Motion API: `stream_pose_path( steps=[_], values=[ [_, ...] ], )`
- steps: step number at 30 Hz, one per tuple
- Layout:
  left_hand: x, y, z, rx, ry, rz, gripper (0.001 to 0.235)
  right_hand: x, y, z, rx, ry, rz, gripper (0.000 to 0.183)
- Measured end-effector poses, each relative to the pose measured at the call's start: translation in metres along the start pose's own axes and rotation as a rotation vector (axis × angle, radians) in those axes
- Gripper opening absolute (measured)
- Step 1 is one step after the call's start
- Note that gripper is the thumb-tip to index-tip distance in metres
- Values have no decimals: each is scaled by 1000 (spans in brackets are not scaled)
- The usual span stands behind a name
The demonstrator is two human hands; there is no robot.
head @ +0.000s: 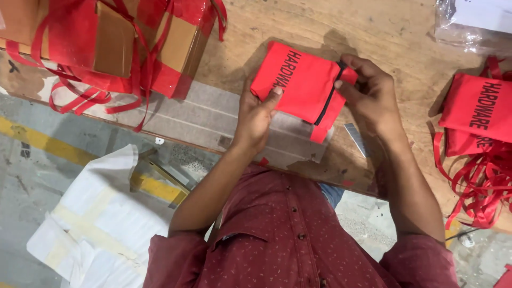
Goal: Packaging small hardware parts like screws, nuts, and a wrench into red fabric bags.
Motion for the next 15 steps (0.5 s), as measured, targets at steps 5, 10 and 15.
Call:
stream_pose_path(
  steps=[5, 10, 15],
  values=[
    [-39, 48, -79, 656, 781, -101, 73, 13, 12, -2, -201, -135, 58, 52],
    [-2, 72, -52, 1206, 698, 394, 50, 5, 16, -13, -90, -73, 302, 32],
    [16, 76, -34, 1389, 714, 481, 33, 3, 6, -20, -65, -20, 211, 25]
  ],
)
Point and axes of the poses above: each hand's wrist, its own x-axis towards the middle knuckle, its own y-axis out of the palm, z = x × y, the point moved 3 cm from there along x, towards the middle knuckle, and after that the axes turned 3 degrees about -z, right-handed, at the moved point
